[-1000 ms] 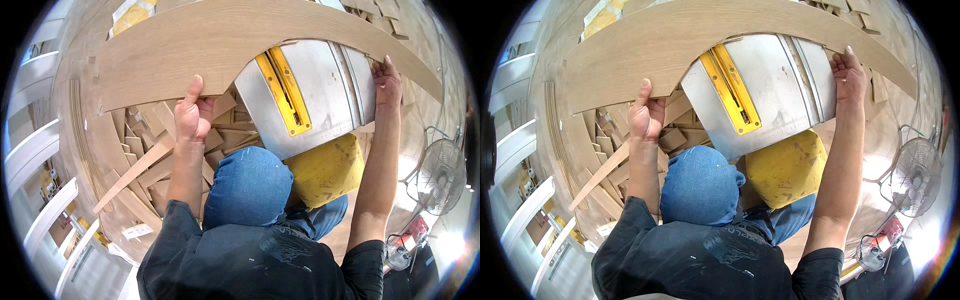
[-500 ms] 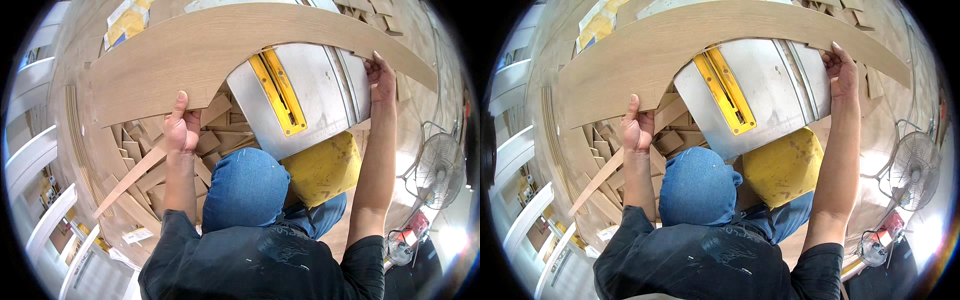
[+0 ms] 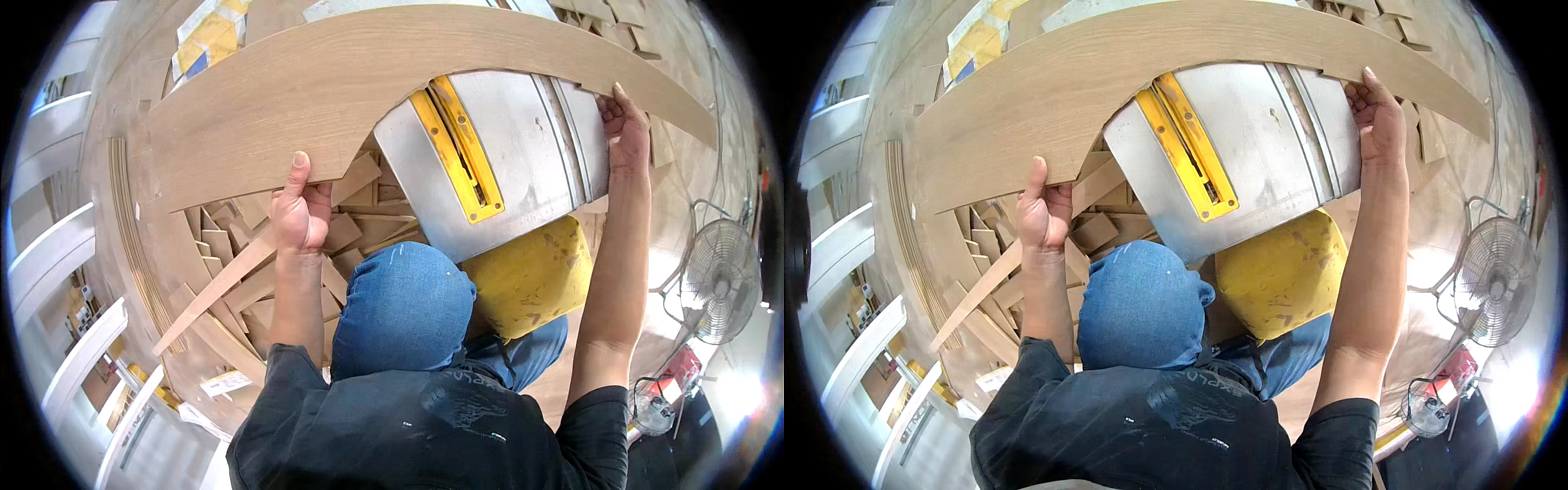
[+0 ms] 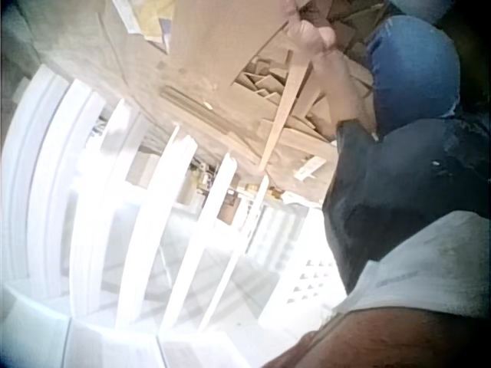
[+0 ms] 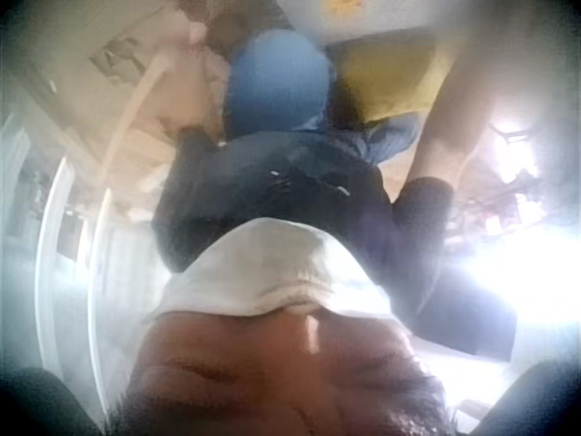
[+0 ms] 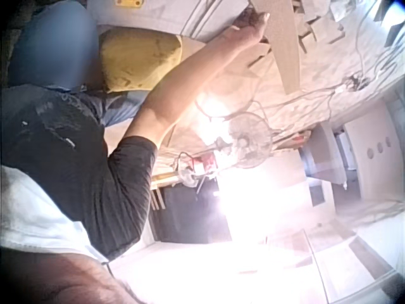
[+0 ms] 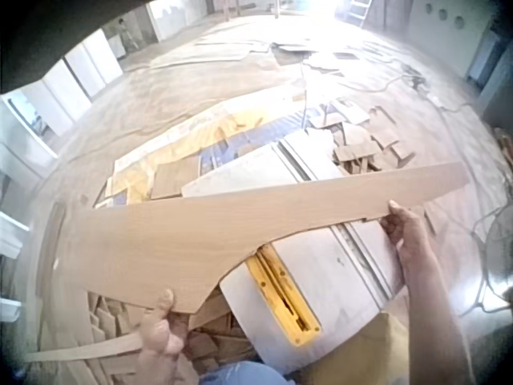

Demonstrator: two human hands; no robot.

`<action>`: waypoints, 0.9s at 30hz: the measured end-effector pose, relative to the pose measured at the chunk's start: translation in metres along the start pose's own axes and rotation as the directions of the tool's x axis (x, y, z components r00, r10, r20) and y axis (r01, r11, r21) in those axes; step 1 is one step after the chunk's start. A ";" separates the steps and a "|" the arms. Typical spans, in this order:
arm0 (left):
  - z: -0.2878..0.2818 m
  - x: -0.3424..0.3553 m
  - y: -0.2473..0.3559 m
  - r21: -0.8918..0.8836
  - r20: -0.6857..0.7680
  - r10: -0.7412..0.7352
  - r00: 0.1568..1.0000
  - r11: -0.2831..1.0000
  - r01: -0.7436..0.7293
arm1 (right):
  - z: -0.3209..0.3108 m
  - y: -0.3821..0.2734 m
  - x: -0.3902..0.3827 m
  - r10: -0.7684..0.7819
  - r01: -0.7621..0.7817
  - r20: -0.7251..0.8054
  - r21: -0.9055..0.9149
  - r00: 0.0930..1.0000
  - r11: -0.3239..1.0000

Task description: The person positions and feeds a curved piece of wood into a table saw.

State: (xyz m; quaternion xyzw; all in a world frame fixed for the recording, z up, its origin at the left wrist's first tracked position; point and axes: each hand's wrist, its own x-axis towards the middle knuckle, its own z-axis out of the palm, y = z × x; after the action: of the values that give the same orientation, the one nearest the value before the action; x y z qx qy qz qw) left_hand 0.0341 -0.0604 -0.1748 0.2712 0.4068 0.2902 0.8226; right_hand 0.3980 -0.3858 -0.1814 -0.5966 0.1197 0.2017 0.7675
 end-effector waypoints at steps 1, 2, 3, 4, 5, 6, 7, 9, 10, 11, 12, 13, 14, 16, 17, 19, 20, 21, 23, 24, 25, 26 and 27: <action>0.001 0.000 -0.001 -0.002 -0.007 -0.007 1.000 1.000 0.007 | 0.001 0.000 0.000 0.008 -0.008 -0.010 0.001 1.000 1.000; 0.003 0.001 -0.001 -0.004 -0.013 -0.014 1.000 1.000 0.014 | 0.001 0.001 0.000 0.015 -0.015 -0.020 0.002 1.000 1.000; 0.005 0.000 -0.002 -0.004 -0.017 -0.019 1.000 1.000 0.019 | 0.000 0.002 0.000 0.022 -0.022 -0.030 0.006 0.999 1.000; 0.009 0.000 -0.001 -0.008 -0.004 -0.020 1.000 1.000 0.020 | -0.003 0.002 0.001 0.020 -0.020 -0.007 0.025 1.000 0.999; 0.011 0.000 -0.003 -0.005 0.006 -0.021 1.000 1.000 0.021 | -0.008 0.003 0.004 0.017 -0.018 0.017 0.044 1.000 0.999; 0.012 0.000 -0.004 -0.001 0.015 -0.019 1.000 1.000 0.019 | -0.009 0.003 0.005 0.015 -0.018 0.043 0.065 0.999 0.998; 0.015 0.000 -0.006 0.003 0.023 -0.017 1.000 1.000 0.017 | -0.010 0.003 0.005 0.007 -0.008 0.022 0.069 1.000 0.998; 0.021 0.001 -0.007 0.023 0.012 -0.002 1.000 1.000 0.002 | -0.011 0.003 0.006 -0.010 0.012 -0.022 0.076 1.000 0.997; 0.023 0.002 -0.007 0.026 0.013 -0.003 1.000 1.000 0.003 | -0.009 0.004 0.006 -0.004 0.009 -0.072 0.076 0.997 0.997; 0.023 0.003 -0.007 0.029 0.015 -0.005 1.000 1.000 0.004 | -0.009 0.005 0.006 -0.016 0.022 -0.081 0.082 0.997 0.996; 0.024 0.004 -0.008 0.002 0.039 -0.032 0.999 0.999 0.032 | -0.005 0.004 0.002 -0.031 0.038 -0.092 0.084 0.995 0.996; 0.025 0.004 -0.009 0.008 0.017 -0.035 0.999 0.999 0.035 | -0.003 0.003 0.000 -0.045 0.055 -0.103 0.087 0.994 0.995; 0.028 0.004 -0.011 0.014 -0.004 -0.037 0.999 0.999 0.037 | -0.017 0.007 0.012 -0.031 0.040 -0.075 0.116 0.997 0.992; 0.033 0.004 -0.011 0.020 0.014 -0.013 1.000 1.000 0.012 | -0.015 0.007 0.011 -0.036 0.044 -0.072 0.112 0.997 0.993; 0.033 0.006 -0.012 0.015 0.015 -0.017 1.000 1.000 0.016 | -0.014 0.007 0.010 -0.039 0.047 -0.070 0.110 0.997 0.993; 0.036 0.007 -0.012 0.006 0.018 -0.026 1.000 1.000 0.026 | -0.014 0.006 0.009 -0.049 0.061 -0.107 0.112 0.993 0.992; 0.038 0.005 -0.012 0.042 -0.007 -0.032 0.999 0.999 0.032 | -0.014 0.006 0.009 -0.054 0.068 -0.125 0.112 0.991 0.991; 0.039 0.005 -0.012 0.046 -0.007 -0.031 0.999 0.998 0.032 | -0.014 0.006 0.008 -0.055 0.069 -0.126 0.106 0.990 0.992; 0.040 0.006 -0.011 0.055 -0.006 -0.030 1.000 0.998 0.031 | -0.012 0.007 0.008 -0.058 0.070 -0.128 0.094 0.990 0.993; 0.041 0.006 -0.012 0.052 0.000 -0.035 0.999 0.998 0.035 | -0.014 0.007 0.010 -0.062 0.076 -0.130 0.111 0.990 0.991; 0.042 0.007 -0.013 0.048 0.006 -0.040 0.999 0.998 0.040 | -0.016 0.007 0.012 -0.065 0.082 -0.132 0.127 0.989 0.988; 0.044 0.008 -0.014 0.044 0.012 -0.045 0.999 0.998 0.044 | -0.018 0.007 0.013 -0.068 0.088 -0.134 0.144 0.989 0.986; 0.047 0.007 -0.014 0.051 0.009 -0.033 0.999 0.998 0.032 | -0.019 0.007 0.014 -0.072 0.092 -0.139 0.143 0.988 0.985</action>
State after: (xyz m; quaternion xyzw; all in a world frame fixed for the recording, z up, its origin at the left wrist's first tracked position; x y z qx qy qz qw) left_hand 0.0802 -0.0746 -0.1636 0.2870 0.4143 0.2650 0.8221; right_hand 0.4084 -0.4007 -0.1983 -0.5541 0.1607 0.1202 0.8079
